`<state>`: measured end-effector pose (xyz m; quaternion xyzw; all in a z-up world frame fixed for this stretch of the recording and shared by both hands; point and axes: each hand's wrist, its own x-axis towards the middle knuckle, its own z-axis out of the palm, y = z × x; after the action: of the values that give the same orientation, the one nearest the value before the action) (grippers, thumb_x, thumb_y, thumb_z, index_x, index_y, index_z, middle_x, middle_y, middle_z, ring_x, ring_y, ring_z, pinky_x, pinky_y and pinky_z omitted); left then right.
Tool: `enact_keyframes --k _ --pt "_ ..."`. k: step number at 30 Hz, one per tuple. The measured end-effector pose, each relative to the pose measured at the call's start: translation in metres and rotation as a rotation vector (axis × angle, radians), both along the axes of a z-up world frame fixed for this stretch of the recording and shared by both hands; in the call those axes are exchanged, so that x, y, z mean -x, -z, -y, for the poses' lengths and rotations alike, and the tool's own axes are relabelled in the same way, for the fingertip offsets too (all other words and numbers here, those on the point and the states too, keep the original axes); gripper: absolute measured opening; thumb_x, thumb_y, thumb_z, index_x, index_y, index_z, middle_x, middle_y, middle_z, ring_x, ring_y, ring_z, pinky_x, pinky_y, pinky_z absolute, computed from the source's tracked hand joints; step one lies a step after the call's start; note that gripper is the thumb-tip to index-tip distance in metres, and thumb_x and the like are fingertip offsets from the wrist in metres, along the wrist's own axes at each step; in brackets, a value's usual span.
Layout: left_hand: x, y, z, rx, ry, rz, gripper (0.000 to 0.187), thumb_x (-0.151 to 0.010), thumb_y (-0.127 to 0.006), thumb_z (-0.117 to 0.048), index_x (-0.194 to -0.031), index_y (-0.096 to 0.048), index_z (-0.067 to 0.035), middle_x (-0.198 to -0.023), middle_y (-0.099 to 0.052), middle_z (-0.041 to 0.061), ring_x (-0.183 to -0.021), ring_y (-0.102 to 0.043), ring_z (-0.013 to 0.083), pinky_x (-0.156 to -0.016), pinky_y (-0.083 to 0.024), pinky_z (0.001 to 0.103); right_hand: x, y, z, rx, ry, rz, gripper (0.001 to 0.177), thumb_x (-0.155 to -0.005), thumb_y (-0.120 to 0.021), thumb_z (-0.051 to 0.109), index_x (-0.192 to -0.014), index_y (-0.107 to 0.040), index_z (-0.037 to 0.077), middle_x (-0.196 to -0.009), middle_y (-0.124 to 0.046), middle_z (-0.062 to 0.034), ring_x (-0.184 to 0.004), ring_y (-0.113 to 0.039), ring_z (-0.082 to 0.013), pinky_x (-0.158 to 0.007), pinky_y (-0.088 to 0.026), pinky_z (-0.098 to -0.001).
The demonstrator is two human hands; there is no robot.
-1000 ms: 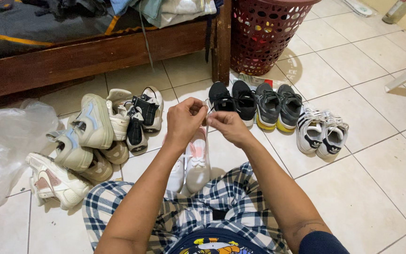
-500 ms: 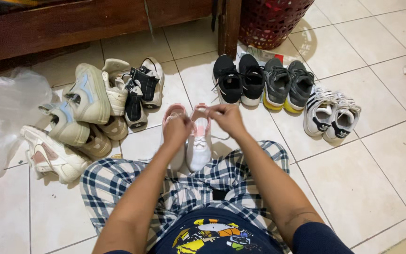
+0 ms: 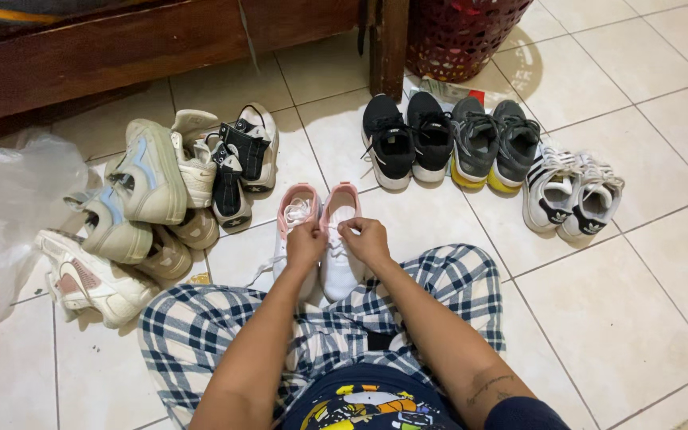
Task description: The person sits on the floor and threads white shoelaces through the eyelets of a pink and white sneaker, then ties the laces into a bow. The person repeats the lacing and tying process on the second shoe.
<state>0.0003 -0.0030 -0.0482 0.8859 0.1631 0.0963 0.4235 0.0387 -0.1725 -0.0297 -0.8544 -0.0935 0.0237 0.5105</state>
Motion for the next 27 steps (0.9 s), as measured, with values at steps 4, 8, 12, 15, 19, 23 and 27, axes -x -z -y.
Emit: enact_keyframes --k 4,8,12,15,19,23,27 --pt "0.005 0.004 -0.009 0.231 0.007 -0.085 0.017 -0.082 -0.067 -0.012 -0.092 -0.078 -0.005 -0.077 -0.077 0.012 -0.066 -0.074 0.0219 -0.065 -0.057 0.036 0.003 -0.006 -0.007 0.088 0.000 0.047 0.026 -0.083 -0.075 0.028 -0.092 -0.080 0.004 -0.090 -0.077 -0.0187 -0.082 -0.077 -0.0298 -0.076 -0.060 -0.0376" --pt "0.006 -0.001 -0.006 0.314 -0.008 -0.113 0.015 -0.083 -0.072 -0.009 -0.096 -0.077 -0.002 -0.075 -0.076 0.011 -0.060 -0.072 0.0171 -0.060 -0.056 0.033 0.007 -0.020 -0.008 0.196 0.037 0.076 0.026 -0.078 -0.074 0.027 -0.090 -0.079 0.003 -0.089 -0.075 -0.0210 -0.082 -0.075 -0.0349 -0.076 -0.059 -0.0411" --pt "0.007 -0.002 -0.005 0.368 -0.008 -0.127 0.018 -0.084 -0.072 -0.009 -0.099 -0.077 -0.002 -0.077 -0.077 0.008 -0.061 -0.072 0.0155 -0.060 -0.058 0.032 0.012 -0.036 -0.006 0.292 0.029 0.062 0.026 -0.078 -0.074 0.027 -0.089 -0.078 0.004 -0.087 -0.075 -0.0204 -0.080 -0.074 -0.0361 -0.073 -0.058 -0.0436" --pt "0.006 -0.001 -0.005 0.354 -0.004 -0.126 0.019 -0.083 -0.073 -0.011 -0.101 -0.077 -0.003 -0.078 -0.078 0.009 -0.062 -0.073 0.0151 -0.061 -0.058 0.031 0.016 -0.046 -0.009 0.286 0.016 0.086 0.026 -0.080 -0.074 0.029 -0.090 -0.079 0.005 -0.086 -0.075 -0.0188 -0.080 -0.073 -0.0359 -0.072 -0.057 -0.0448" --pt "0.005 -0.004 -0.006 0.275 0.004 -0.095 0.022 -0.082 -0.076 -0.013 -0.102 -0.077 -0.004 -0.081 -0.078 0.009 -0.067 -0.074 0.0154 -0.064 -0.058 0.031 0.017 -0.050 -0.015 0.319 0.029 0.046 0.027 -0.079 -0.074 0.031 -0.092 -0.080 0.008 -0.086 -0.075 -0.0172 -0.080 -0.073 -0.0346 -0.072 -0.057 -0.0443" --pt "0.006 -0.006 -0.003 0.275 -0.004 -0.140 0.023 -0.083 -0.073 -0.015 -0.102 -0.077 -0.004 -0.082 -0.078 0.010 -0.069 -0.075 0.0210 -0.067 -0.060 0.035 0.011 -0.036 -0.013 0.294 -0.012 0.050 0.027 -0.082 -0.075 0.034 -0.093 -0.080 0.009 -0.086 -0.075 -0.0165 -0.079 -0.073 -0.0333 -0.071 -0.057 -0.0428" --pt "0.007 -0.006 -0.001 0.080 0.023 -0.046 0.024 -0.080 -0.071 -0.016 -0.101 -0.078 -0.006 -0.085 -0.077 0.014 -0.078 -0.075 0.0303 -0.074 -0.058 0.041 -0.008 -0.013 0.004 0.135 -0.187 0.119 0.020 -0.085 -0.075 0.025 -0.094 -0.079 0.007 -0.089 -0.078 -0.0124 -0.077 -0.076 -0.0264 -0.070 -0.058 -0.0365"
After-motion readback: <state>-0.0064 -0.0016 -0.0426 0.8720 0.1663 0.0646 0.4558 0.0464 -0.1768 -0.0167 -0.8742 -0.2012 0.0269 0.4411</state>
